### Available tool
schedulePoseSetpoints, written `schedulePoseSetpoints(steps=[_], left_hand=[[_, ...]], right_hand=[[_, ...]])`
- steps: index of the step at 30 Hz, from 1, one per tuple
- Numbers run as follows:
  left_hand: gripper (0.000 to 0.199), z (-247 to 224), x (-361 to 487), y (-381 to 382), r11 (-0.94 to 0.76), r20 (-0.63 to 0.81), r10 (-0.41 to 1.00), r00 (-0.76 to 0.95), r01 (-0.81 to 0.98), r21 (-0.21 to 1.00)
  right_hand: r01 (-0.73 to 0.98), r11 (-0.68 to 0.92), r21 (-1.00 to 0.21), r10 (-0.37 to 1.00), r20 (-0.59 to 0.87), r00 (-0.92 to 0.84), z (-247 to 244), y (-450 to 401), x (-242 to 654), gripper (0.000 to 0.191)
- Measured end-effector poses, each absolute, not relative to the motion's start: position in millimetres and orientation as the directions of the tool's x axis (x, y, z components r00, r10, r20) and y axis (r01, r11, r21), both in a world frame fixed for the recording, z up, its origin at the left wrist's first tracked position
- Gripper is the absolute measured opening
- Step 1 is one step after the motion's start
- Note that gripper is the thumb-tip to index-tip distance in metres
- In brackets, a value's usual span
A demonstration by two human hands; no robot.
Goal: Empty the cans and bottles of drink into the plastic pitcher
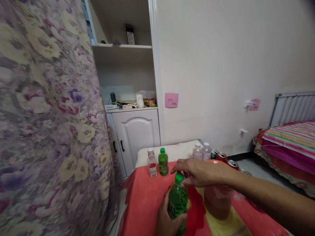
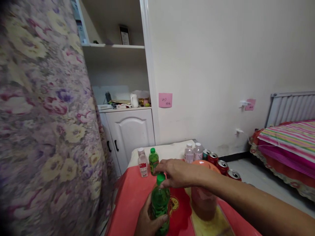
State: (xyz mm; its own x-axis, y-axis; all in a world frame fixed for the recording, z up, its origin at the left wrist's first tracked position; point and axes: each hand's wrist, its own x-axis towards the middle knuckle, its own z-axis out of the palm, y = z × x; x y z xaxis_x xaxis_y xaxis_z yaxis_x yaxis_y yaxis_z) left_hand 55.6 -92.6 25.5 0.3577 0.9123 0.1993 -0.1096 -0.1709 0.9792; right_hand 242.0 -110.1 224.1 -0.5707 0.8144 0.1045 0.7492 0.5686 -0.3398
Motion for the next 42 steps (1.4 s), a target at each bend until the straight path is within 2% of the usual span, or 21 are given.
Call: schedulePoseSetpoints(steps=[2,7,11,15,20,24,27,32,37,42], left_hand=[[0.091,23.5,55.9,-90.6,-0.176,0.209,0.904,0.373,-0.120,0.977],[0.092,22.1,57.2,-87.2,-0.166,0.218,0.880,0.423,-0.157,0.974],[0.090,24.1,56.9,-88.5,-0.154,0.188,0.896,0.401,-0.115,0.981],[0.091,28.8,56.9,-91.3,-0.179,0.211,0.897,0.389,-0.117,0.977],[0.093,33.2,57.7,-93.6,-0.156,0.191,0.889,0.417,-0.117,0.981],[0.090,32.1,57.1,-94.1,-0.140,0.172,0.893,0.416,-0.107,0.984],[0.089,31.6,56.6,-94.9,-0.147,0.188,0.888,0.420,-0.129,0.981],[0.086,30.2,57.7,-93.2,-0.141,0.177,0.904,0.390,-0.120,0.983],[0.084,24.3,58.2,-86.7,-0.127,0.150,0.915,0.375,-0.085,0.988],[0.086,24.9,59.2,-85.2,-0.151,0.173,0.879,0.444,-0.083,0.985]], right_hand=[[0.766,0.548,-0.336,0.830,0.104,-0.548,221.0,-109.2,241.1,0.047],[0.724,0.607,-0.329,0.791,0.160,-0.590,218.3,-108.2,241.9,0.030],[0.648,0.664,-0.373,0.733,0.150,-0.664,220.9,-108.5,245.9,0.039],[0.699,0.597,-0.393,0.793,0.162,-0.587,216.9,-107.9,246.3,0.044],[0.703,0.618,-0.352,0.783,0.196,-0.590,216.9,-110.6,244.4,0.030],[0.633,0.679,-0.373,0.721,0.174,-0.671,222.3,-113.4,245.9,0.037],[0.694,0.622,-0.362,0.777,0.170,-0.607,221.9,-112.9,245.8,0.042],[0.702,0.636,-0.322,0.770,0.201,-0.606,222.4,-115.0,244.2,0.027],[0.624,0.714,-0.319,0.693,0.188,-0.696,231.1,-124.9,249.9,0.029],[0.602,0.729,-0.326,0.673,0.181,-0.717,235.2,-130.1,255.6,0.027]])
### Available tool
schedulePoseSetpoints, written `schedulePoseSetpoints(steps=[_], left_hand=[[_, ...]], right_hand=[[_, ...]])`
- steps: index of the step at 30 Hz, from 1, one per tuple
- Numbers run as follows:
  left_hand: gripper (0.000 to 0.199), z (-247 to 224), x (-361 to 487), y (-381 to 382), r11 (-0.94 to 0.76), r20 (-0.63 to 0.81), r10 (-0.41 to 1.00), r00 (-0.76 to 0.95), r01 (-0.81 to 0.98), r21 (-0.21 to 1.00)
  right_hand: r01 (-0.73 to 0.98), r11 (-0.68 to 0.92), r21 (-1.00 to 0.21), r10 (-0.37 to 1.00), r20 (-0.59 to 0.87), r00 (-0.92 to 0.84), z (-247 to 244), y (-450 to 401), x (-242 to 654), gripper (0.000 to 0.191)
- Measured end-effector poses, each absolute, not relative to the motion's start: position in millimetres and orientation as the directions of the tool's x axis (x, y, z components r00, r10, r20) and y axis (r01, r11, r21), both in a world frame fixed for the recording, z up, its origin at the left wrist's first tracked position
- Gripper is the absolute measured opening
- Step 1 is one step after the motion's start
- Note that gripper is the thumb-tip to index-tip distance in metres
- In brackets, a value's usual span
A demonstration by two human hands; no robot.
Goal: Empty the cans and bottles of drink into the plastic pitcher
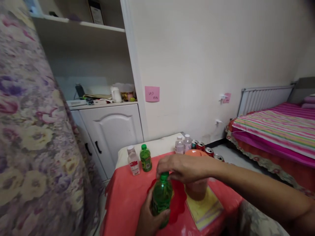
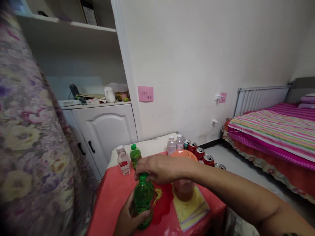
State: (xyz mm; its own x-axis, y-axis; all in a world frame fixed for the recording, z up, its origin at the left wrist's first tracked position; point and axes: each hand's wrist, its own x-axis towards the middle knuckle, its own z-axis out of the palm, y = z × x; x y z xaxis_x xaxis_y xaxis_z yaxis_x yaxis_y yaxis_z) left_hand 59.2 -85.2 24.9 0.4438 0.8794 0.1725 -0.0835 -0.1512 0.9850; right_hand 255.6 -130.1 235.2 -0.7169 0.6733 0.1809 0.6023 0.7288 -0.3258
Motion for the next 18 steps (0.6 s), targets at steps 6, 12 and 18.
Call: schedulePoseSetpoints(steps=[6,12,18], left_hand=[[0.086,27.1,59.5,-85.4,-0.166,0.175,0.899,0.402,-0.056,0.984],[0.079,30.0,57.7,-86.5,-0.144,0.166,0.926,0.339,-0.089,0.986],[0.076,30.6,60.9,-86.0,-0.110,0.143,0.935,0.323,-0.116,0.987]], right_hand=[[0.568,0.729,-0.381,0.682,0.332,-0.652,253.8,-147.2,264.1,0.024],[0.513,0.493,-0.702,0.819,0.177,-0.545,224.8,-204.1,290.3,0.027],[0.173,-0.166,-0.971,0.942,-0.208,-0.264,52.9,-241.5,321.7,0.039]])
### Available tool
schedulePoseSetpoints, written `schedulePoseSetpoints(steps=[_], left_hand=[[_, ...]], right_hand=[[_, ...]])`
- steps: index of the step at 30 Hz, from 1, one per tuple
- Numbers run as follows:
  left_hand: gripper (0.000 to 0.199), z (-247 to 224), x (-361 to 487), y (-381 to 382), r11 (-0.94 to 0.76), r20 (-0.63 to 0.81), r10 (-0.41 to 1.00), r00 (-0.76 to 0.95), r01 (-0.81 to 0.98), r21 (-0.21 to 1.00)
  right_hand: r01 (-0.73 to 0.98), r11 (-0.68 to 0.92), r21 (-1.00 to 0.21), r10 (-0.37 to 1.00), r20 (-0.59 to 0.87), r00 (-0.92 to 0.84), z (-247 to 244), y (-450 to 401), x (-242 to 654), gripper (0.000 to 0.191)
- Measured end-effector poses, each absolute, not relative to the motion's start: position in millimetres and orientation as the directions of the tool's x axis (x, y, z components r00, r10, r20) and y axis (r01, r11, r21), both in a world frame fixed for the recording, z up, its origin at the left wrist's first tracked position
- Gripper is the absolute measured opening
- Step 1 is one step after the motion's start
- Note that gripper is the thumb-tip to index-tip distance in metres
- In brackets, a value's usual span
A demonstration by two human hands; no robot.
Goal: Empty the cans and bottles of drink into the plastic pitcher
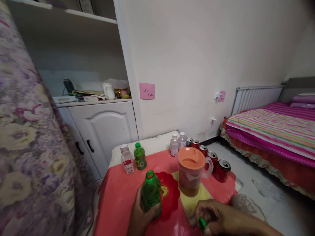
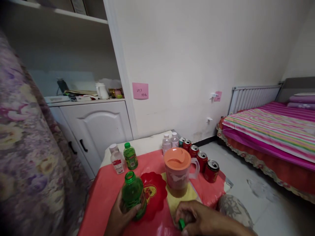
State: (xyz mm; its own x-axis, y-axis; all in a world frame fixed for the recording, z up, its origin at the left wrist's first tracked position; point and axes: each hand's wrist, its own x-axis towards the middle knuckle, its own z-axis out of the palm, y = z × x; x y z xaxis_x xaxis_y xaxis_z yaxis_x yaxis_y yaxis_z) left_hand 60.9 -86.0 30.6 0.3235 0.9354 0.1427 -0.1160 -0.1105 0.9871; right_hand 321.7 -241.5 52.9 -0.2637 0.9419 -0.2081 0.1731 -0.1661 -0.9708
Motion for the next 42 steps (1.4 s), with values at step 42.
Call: schedulePoseSetpoints(steps=[42], left_hand=[[0.074,25.7,65.8,-91.1,-0.083,0.126,0.944,0.305,-0.151,0.985]], right_hand=[[0.252,-0.092,-0.963,0.692,0.120,0.712,-65.4,-226.6,392.6,0.040]])
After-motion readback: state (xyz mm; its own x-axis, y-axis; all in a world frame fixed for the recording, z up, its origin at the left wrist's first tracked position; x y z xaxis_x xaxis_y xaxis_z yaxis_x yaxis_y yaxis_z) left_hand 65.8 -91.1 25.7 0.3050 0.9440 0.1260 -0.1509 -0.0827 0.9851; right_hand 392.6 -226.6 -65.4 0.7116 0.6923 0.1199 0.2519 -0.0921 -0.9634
